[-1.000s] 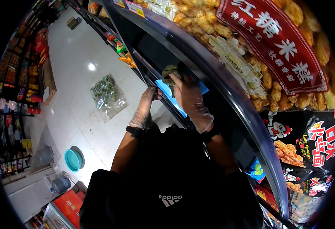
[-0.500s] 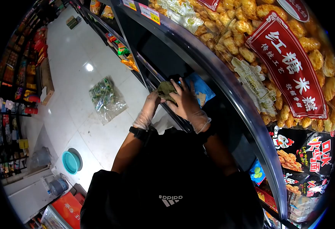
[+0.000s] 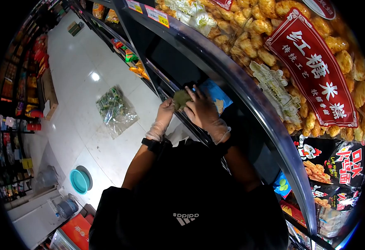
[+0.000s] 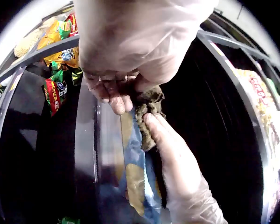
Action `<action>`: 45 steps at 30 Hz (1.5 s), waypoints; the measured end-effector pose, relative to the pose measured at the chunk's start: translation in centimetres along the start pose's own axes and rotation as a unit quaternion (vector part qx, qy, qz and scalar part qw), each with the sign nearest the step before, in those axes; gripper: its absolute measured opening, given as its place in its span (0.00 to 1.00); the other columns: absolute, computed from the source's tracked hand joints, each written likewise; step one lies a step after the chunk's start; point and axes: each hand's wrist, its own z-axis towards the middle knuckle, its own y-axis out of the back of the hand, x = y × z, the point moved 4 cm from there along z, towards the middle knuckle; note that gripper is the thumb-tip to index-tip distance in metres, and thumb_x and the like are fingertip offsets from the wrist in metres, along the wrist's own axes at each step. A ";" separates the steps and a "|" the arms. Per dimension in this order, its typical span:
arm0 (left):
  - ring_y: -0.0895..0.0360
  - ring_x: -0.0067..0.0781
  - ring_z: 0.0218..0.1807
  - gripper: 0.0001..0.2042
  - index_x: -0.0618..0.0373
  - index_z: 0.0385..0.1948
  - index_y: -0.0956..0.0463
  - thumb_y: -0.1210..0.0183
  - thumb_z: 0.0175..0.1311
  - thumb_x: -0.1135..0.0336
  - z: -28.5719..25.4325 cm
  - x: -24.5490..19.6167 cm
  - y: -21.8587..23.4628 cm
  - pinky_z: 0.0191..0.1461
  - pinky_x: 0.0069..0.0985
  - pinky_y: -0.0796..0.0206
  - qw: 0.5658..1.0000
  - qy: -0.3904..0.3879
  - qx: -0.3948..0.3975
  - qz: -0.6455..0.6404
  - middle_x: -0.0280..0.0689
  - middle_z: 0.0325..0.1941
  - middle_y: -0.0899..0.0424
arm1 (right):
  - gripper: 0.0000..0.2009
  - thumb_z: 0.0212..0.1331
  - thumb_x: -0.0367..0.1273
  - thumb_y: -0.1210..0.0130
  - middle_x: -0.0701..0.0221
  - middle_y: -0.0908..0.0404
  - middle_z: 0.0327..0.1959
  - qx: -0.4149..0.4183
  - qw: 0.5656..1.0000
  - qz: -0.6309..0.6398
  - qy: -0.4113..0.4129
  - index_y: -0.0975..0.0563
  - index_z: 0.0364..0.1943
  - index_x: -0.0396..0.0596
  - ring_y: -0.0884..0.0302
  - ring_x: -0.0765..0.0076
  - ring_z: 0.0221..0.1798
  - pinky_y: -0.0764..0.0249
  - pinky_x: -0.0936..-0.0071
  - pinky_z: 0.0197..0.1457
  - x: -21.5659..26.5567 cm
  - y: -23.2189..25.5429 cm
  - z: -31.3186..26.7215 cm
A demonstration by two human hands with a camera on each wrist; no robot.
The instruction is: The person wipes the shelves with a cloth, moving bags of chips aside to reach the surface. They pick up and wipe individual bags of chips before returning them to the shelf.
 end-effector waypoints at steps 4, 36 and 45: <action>0.26 0.22 0.29 0.09 0.64 0.28 0.28 0.52 0.67 0.70 -0.2 -0.9 -0.8 0.38 0.19 0.33 0.998 0.055 0.017 -0.019 0.34 0.25 0.22 | 0.16 0.60 0.43 0.55 0.55 0.28 0.54 -0.095 0.977 -0.134 -0.135 0.21 0.35 0.47 0.32 0.49 0.57 0.39 0.50 0.60 -3.6 1.1 0.4; 0.29 0.19 0.24 0.11 0.63 0.28 0.26 0.47 0.65 0.64 -0.9 0.2 -3.2 0.32 0.17 0.35 0.986 0.127 0.097 -0.040 0.32 0.21 0.25 | 0.14 0.60 0.37 0.52 0.57 0.27 0.51 0.129 0.963 0.182 -0.151 0.24 0.46 0.47 0.37 0.49 0.60 0.40 0.56 0.61 -15.3 -0.5 0.3; 0.27 0.20 0.27 0.13 0.64 0.33 0.25 0.48 0.66 0.60 -0.6 -0.1 -2.4 0.34 0.18 0.34 0.978 0.149 0.142 -0.043 0.33 0.24 0.24 | 0.14 0.60 0.38 0.52 0.57 0.29 0.52 -0.141 0.945 0.194 -0.220 0.24 0.45 0.46 0.36 0.50 0.59 0.39 0.56 0.61 -15.6 4.9 -2.8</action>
